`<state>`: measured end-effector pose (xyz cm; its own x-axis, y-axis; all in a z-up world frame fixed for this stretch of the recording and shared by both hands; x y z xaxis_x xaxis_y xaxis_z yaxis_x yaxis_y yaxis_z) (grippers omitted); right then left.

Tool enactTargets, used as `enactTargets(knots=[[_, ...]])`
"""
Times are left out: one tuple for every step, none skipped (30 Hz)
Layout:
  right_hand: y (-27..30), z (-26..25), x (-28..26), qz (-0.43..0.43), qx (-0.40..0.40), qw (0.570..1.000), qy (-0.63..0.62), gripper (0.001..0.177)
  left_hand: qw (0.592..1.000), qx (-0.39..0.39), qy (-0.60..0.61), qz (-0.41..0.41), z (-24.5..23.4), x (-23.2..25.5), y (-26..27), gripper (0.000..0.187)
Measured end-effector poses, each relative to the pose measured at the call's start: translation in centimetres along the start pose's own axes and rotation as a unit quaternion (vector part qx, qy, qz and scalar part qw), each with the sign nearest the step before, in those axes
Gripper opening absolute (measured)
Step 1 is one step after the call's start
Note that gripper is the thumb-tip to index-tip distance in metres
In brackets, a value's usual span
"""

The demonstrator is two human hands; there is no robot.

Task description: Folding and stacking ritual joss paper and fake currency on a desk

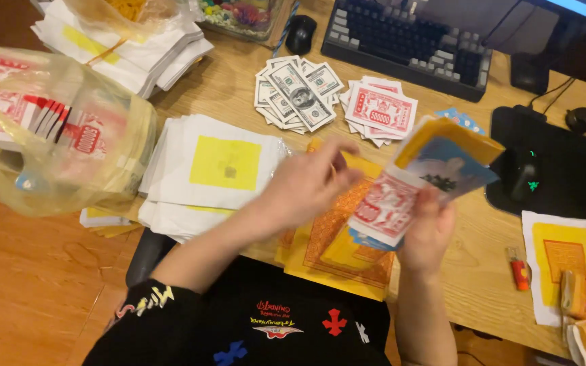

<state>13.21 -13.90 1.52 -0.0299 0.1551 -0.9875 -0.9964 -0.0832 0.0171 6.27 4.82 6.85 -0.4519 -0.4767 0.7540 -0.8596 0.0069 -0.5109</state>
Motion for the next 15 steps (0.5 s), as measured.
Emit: enactTargets(knots=[[-0.6,-1.2,0.1,0.004,-0.002,1.000,0.002,0.026,1.000,0.002,0.000,-0.004,-2.5,-0.9,-1.0,0.049],[-1.1,-2.3,0.0,-0.007,-0.025,0.999,-0.027,0.034,0.996,0.031,-0.068,-0.054,-5.5,-2.3,-1.8,0.032],[-1.8,-3.3,-0.2,-0.020,-0.048,0.997,-0.058,0.044,0.984,0.059,-0.137,-0.101,-8.8,-3.5,-2.7,0.016],[-2.1,-4.1,-0.2,-0.020,-0.051,0.997,-0.059,0.044,0.983,0.060,-0.139,-0.102,-12.0,-9.2,-3.2,0.016],[-2.5,-5.4,0.2,0.000,-0.009,0.998,-0.059,0.037,0.951,0.161,-0.260,-0.049,-16.9,-13.3,-3.4,0.014],[-2.9,-6.7,0.4,0.020,0.032,0.998,-0.059,0.032,0.892,0.254,-0.373,0.008,-21.5,-16.6,-3.1,0.030],[-3.2,-6.9,0.6,0.017,0.034,0.997,-0.061,0.032,0.892,0.254,-0.373,0.012,-22.6,-18.4,-3.2,0.030],[-3.6,-7.0,0.6,0.010,0.030,0.997,-0.066,0.036,0.884,0.223,-0.410,-0.036,-23.6,-20.7,-3.3,0.018],[-3.8,-7.4,0.6,0.002,0.028,0.997,-0.068,0.041,0.872,0.190,-0.443,-0.083,-24.3,-23.1,-3.6,0.008],[-3.7,-7.6,0.9,-0.001,0.033,0.997,-0.068,0.041,0.874,0.188,-0.440,-0.079,-27.2,-25.6,-2.5,0.008],[-3.8,-7.7,1.6,0.032,0.040,0.997,-0.057,0.041,0.850,0.138,-0.487,-0.147,-30.1,-28.9,-1.9,0.013],[-3.9,-7.9,2.3,0.066,0.047,0.996,-0.048,0.042,0.816,0.087,-0.531,-0.212,-33.1,-32.3,-1.3,0.030],[-4.2,-8.3,2.9,0.063,0.054,0.996,-0.046,0.042,0.820,0.085,-0.527,-0.207,-34.2,-34.5,-1.1,0.030],[-4.5,-8.7,3.8,0.083,0.059,0.994,-0.047,0.043,0.778,0.030,-0.564,-0.273,-35.5,-37.4,-0.5,0.047],[-4.9,-8.9,4.8,0.103,0.061,0.992,-0.050,0.044,0.726,-0.022,-0.599,-0.336,-37.2,-40.0,0.2,0.064]])
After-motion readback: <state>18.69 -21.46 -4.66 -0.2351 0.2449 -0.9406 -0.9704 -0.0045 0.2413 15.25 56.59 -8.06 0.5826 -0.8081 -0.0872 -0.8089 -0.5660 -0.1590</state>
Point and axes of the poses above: each hand's wrist, its own y-axis away from the middle knuckle, its own z-axis out of the palm, x = y × z, the point moved 6 cm from there along -y, towards the middle knuckle, and after that the axes turned 15 degrees about z, right-handed, at the moved point
